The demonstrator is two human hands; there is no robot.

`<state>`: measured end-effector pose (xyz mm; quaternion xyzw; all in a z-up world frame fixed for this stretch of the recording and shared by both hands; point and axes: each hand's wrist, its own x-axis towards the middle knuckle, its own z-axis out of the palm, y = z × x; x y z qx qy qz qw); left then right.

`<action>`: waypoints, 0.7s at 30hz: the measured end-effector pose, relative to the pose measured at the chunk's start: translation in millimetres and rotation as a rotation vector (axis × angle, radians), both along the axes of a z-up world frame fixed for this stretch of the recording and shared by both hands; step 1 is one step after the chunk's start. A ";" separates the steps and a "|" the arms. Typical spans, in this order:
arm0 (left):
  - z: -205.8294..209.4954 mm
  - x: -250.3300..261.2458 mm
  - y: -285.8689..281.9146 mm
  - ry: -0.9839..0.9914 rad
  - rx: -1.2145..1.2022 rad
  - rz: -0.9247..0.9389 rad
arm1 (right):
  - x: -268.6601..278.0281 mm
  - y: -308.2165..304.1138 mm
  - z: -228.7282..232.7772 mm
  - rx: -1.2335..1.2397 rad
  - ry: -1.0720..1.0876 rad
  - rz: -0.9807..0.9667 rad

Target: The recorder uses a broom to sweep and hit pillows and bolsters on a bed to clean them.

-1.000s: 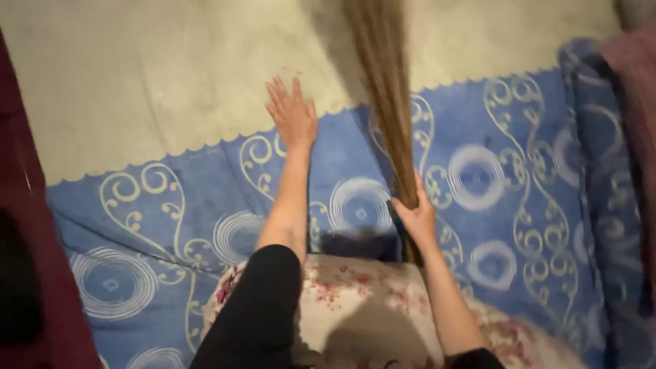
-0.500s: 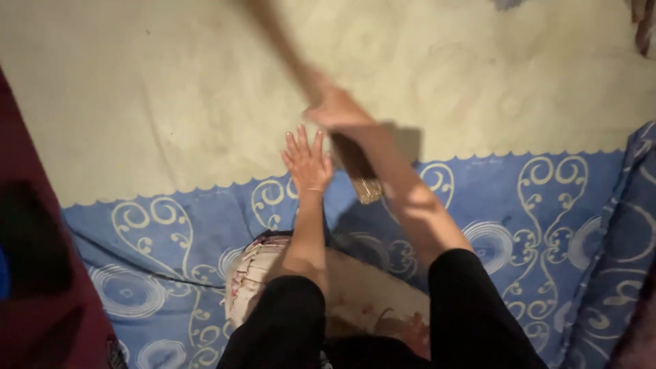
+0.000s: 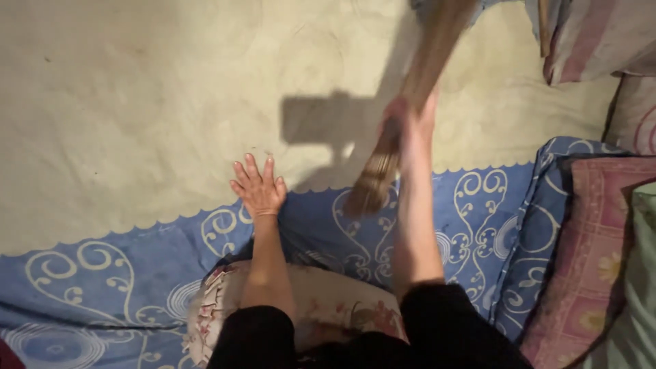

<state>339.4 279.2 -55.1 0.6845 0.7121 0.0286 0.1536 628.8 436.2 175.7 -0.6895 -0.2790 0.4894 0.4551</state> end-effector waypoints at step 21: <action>-3.2 6.7 -3.2 -0.104 0.052 0.036 | -7.8 -147.4 -29.0 0.093 -1.019 0.689</action>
